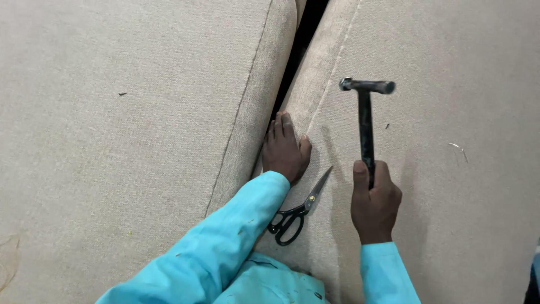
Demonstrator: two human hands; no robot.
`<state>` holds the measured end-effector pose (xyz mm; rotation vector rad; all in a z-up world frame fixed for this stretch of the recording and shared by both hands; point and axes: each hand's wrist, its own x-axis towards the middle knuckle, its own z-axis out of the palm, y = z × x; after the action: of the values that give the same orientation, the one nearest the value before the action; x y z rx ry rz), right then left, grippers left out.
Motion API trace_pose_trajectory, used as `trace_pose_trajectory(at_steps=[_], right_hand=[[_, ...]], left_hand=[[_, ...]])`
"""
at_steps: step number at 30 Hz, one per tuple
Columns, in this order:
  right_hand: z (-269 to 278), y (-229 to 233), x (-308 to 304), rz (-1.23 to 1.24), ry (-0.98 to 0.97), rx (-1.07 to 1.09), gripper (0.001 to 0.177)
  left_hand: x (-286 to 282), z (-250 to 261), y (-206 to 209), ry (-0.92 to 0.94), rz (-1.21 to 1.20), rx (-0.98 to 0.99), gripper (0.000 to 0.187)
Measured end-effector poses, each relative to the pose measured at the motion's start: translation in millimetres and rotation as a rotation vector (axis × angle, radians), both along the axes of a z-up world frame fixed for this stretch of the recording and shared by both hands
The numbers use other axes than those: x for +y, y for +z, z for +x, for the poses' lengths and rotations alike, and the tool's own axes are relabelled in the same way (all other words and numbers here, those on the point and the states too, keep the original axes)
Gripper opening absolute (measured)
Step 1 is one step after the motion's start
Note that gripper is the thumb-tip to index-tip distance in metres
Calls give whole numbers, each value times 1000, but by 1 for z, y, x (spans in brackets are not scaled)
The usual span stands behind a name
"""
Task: The person uses a hammer to tap along the seam of a beige upholstered cushion. They also handle a pair of scissors and a yellow string, placing them on the cushion surface while working.
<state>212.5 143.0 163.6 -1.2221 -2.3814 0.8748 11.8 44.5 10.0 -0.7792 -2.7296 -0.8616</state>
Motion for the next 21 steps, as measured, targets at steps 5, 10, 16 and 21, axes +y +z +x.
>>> trace_pose_trajectory(at_steps=[5, 10, 16, 21], right_hand=[[-11, -29, -5, 94, 25, 67, 57], [-24, 5, 1, 19, 67, -213, 63], [-23, 37, 7, 58, -17, 87, 53], [-27, -36, 23, 66, 47, -118, 54]], left_hand=[[-4, -1, 9, 15, 26, 30, 87], [7, -3, 21, 39, -31, -40, 94], [58, -32, 38, 73, -49, -180, 89], [58, -29, 32, 77, -78, -124, 87]])
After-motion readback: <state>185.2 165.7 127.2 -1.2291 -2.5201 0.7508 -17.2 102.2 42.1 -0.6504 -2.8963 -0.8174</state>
